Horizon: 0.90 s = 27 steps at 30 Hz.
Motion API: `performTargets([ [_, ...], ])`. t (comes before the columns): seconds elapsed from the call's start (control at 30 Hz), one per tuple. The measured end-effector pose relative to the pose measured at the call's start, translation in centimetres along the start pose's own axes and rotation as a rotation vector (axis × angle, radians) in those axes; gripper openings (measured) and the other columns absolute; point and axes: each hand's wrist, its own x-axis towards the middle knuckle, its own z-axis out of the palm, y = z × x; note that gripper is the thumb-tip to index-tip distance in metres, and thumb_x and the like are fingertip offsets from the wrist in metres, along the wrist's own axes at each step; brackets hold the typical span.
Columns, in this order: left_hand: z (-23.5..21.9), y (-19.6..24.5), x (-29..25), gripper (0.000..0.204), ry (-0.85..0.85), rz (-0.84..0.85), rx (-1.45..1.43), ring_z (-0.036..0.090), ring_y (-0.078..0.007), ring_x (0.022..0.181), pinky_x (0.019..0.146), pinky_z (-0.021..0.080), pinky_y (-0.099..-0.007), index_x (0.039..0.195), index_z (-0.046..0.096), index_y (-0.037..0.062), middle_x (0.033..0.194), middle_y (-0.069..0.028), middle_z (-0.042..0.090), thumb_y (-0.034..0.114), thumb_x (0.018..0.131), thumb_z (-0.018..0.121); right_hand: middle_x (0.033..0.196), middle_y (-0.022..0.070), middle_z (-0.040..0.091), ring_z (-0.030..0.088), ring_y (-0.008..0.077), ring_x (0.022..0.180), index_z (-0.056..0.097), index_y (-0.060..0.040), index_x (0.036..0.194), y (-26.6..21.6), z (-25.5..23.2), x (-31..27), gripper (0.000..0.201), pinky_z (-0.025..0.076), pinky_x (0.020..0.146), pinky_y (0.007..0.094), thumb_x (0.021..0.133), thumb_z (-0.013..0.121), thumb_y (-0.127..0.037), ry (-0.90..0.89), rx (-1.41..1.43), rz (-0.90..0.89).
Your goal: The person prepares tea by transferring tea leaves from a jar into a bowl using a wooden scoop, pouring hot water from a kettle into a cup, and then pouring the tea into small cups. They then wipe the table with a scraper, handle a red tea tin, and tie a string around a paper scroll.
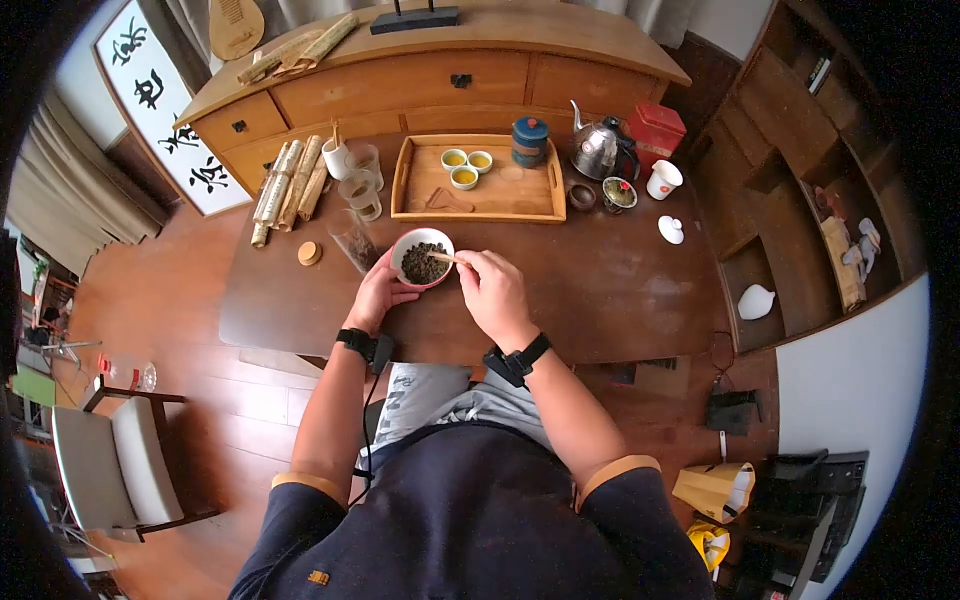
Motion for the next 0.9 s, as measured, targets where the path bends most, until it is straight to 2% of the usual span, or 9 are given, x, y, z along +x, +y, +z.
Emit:
performTargets([
  [0.3,0.2,-0.5,0.0,0.060,0.029,0.019,0.017,0.076,-0.0243,0.094,0.084,0.062,-0.0354,0.160,0.042,0.0148,0.126,-0.0116,0.070,0.014,0.101,0.045,0.089,0.0172,0.072,0.070,0.0353,0.076,0.073,-0.0006,0.104,0.1,-0.1,-0.8,0.012,0.056,0.068,0.0410,0.093,0.072,-0.005,0.026,0.076,0.058],
  [0.53,0.7,0.4,-0.5,0.061,0.001,0.007,0.041,0.073,-0.0209,0.096,0.087,0.062,-0.0359,0.160,0.043,0.0134,0.130,-0.0101,0.068,0.014,0.099,0.044,0.092,0.0178,0.074,0.071,0.0331,0.074,0.073,0.0007,0.105,0.9,-0.3,-0.4,0.013,0.056,0.067,0.0392,0.094,0.071,-0.005,0.029,0.192,0.124],
  [0.63,0.5,0.4,-0.3,0.062,-0.007,0.006,0.031,0.073,-0.0204,0.097,0.087,0.061,-0.0356,0.161,0.041,0.0136,0.131,-0.0097,0.068,0.014,0.099,0.045,0.091,0.0179,0.073,0.071,0.0337,0.076,0.073,0.0012,0.105,1.2,-0.2,0.8,0.012,0.056,0.068,0.0394,0.094,0.071,-0.005,0.045,0.119,0.094],
  [0.83,0.9,1.0,-0.7,0.062,-0.004,0.000,0.024,0.073,-0.0193,0.098,0.087,0.061,-0.0349,0.162,0.039,0.0141,0.131,-0.0082,0.067,0.013,0.100,0.046,0.090,0.0157,0.071,0.069,0.0350,0.080,0.073,-0.0003,0.105,1.5,-0.7,3.2,0.013,0.055,0.071,0.0413,0.093,0.069,-0.002,-0.092,-0.071,-0.172],
  [0.9,0.8,1.0,-0.5,0.062,-0.005,-0.002,0.023,0.072,-0.0186,0.098,0.087,0.061,-0.0347,0.163,0.038,0.0142,0.132,-0.0076,0.067,0.012,0.101,0.046,0.089,0.0153,0.070,0.069,0.0350,0.080,0.072,-0.0008,0.105,1.7,-0.9,3.4,0.013,0.055,0.071,0.0419,0.092,0.069,-0.002,-0.160,-0.075,-0.140],
])
